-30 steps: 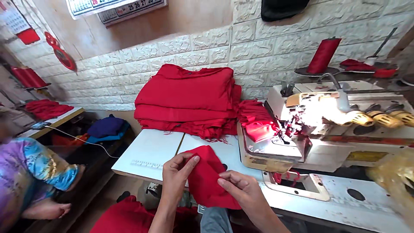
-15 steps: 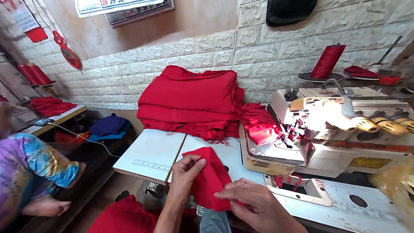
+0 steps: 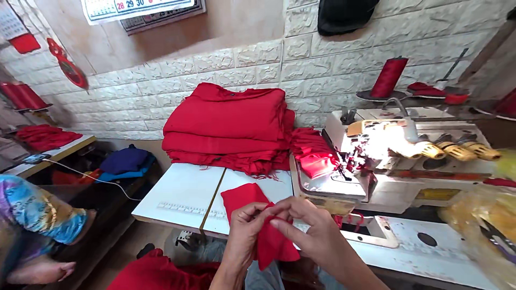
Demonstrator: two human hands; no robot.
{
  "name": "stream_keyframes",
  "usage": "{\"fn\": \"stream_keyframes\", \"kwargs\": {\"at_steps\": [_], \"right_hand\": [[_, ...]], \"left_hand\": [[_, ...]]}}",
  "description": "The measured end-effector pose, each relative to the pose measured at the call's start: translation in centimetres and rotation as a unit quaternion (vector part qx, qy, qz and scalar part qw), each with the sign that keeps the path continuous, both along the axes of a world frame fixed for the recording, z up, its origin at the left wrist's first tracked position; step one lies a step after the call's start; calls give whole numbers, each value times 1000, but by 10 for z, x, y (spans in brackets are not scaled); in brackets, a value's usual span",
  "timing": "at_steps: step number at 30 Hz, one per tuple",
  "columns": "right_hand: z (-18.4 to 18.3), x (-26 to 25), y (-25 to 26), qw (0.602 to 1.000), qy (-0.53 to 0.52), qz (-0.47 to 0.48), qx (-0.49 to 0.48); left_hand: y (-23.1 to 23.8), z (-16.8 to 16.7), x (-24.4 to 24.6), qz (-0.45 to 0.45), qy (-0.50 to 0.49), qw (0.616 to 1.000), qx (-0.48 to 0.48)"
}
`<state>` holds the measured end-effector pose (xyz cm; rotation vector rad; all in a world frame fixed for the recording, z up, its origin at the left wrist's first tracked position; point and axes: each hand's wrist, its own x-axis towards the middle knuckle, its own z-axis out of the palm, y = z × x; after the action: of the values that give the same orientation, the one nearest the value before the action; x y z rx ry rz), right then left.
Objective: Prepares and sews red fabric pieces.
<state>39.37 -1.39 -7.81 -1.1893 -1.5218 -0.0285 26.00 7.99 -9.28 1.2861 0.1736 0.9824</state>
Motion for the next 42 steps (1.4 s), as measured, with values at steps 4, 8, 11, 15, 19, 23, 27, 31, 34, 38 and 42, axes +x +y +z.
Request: {"fn": "stream_keyframes", "kwargs": {"at_steps": [4,8,11,15,19,23,27,31,34,38,42], "right_hand": [[-2,3,1,995,101,5,-19],[-6,2,1,990,142,11,-23],[-8,1,2,985,168,8,-26],[-16,-2,4,987,138,-79,-15],[-23,2,2,989,45,-136,-31],[-19,7,-3,995,26,-90,-40],[-7,14,-6,993,-43,-98,51],[-4,28,-12,985,-35,-142,94],[-10,35,-17,981,13,-166,100],[-23,35,-24,975,99,-180,90],[-36,40,-30,961,170,-183,120]], "left_hand": [[1,-1,-1,-2,15,999,35],[1,-5,0,20,15,997,71],[2,-7,-1,35,27,992,115],[-1,-6,-4,67,70,974,206],[0,-4,-8,83,76,963,245],[2,-3,-9,55,60,971,223],[4,-4,-12,-57,92,985,133],[2,-6,-16,-76,150,980,103],[3,-7,-13,-15,157,984,86],[4,-3,-3,33,125,988,82],[2,10,22,38,114,984,128]]}}
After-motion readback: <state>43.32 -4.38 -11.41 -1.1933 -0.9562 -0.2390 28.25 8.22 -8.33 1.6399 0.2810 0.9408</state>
